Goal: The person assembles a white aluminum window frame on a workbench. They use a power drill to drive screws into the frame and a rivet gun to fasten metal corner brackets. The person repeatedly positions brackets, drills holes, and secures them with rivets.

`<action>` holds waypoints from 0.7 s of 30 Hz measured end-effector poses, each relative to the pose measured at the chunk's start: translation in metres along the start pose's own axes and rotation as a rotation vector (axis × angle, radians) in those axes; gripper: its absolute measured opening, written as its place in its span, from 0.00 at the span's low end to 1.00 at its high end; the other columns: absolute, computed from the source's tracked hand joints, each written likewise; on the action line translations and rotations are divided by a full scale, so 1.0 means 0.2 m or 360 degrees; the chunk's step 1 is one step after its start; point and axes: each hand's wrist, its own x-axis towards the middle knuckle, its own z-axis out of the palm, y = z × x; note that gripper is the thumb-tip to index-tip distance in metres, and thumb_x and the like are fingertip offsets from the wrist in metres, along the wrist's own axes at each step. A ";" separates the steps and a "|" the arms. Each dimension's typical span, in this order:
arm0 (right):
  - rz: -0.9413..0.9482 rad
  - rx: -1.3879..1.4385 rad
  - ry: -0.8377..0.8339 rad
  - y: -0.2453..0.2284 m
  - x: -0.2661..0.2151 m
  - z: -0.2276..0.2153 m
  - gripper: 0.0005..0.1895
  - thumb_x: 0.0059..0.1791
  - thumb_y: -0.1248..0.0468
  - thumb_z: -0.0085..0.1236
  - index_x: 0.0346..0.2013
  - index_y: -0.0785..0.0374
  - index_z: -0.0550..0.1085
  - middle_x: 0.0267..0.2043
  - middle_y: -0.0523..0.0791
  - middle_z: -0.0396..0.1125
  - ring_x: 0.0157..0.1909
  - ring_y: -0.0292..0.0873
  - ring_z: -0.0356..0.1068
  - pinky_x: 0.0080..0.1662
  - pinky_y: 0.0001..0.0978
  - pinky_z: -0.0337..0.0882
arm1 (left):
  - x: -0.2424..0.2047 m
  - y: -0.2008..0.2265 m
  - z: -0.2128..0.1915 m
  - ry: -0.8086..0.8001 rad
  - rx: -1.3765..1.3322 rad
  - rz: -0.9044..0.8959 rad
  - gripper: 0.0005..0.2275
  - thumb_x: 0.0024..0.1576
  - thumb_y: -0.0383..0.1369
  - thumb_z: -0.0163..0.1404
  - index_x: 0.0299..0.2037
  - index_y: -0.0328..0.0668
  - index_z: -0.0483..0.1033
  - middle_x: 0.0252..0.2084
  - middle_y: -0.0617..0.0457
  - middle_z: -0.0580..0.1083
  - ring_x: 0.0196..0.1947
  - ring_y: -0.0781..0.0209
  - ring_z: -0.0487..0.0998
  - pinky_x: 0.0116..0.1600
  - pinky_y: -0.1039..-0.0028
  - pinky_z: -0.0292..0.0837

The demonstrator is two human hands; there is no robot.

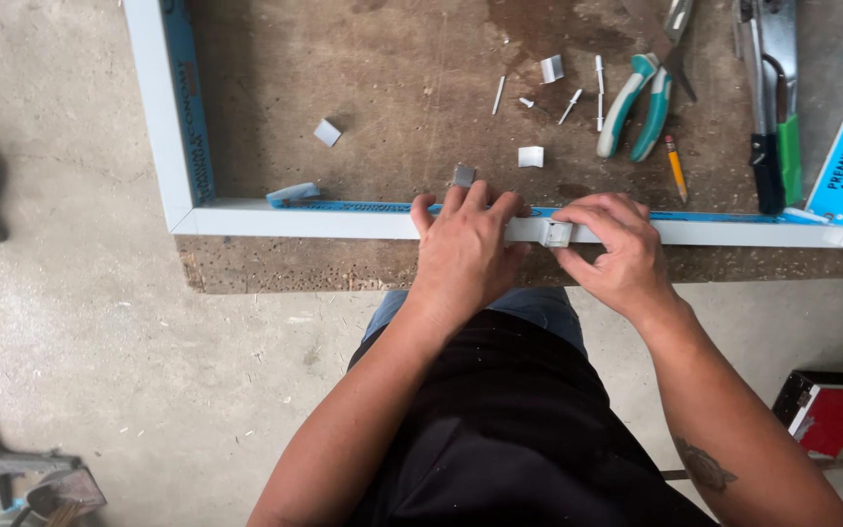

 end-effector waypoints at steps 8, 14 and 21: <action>0.0028 0.0036 0.0049 -0.01 0.00 -0.01 0.18 0.40 0.66 0.71 0.44 0.56 0.80 0.44 0.42 0.73 0.50 0.48 0.73 0.56 0.42 0.65 | 0.01 0.02 -0.03 -0.0095 0.0015 0.0016 0.18 0.50 0.42 0.62 0.50 0.59 0.73 0.47 0.56 0.69 0.55 0.50 0.69 0.63 0.39 0.47; 0.0050 0.0065 -0.0003 -0.03 0.01 -0.02 0.18 0.40 0.68 0.71 0.45 0.57 0.80 0.43 0.44 0.72 0.49 0.49 0.73 0.56 0.45 0.65 | 0.01 0.03 -0.03 -0.0093 0.0065 -0.0043 0.19 0.51 0.41 0.62 0.51 0.57 0.72 0.47 0.55 0.68 0.54 0.51 0.69 0.63 0.39 0.47; 0.0064 0.0028 -0.0021 -0.03 0.01 -0.02 0.18 0.41 0.67 0.71 0.45 0.56 0.79 0.44 0.43 0.72 0.49 0.48 0.73 0.57 0.44 0.65 | 0.01 0.01 -0.01 -0.0090 0.0062 -0.0029 0.19 0.51 0.42 0.62 0.51 0.58 0.72 0.46 0.56 0.68 0.54 0.52 0.69 0.63 0.39 0.47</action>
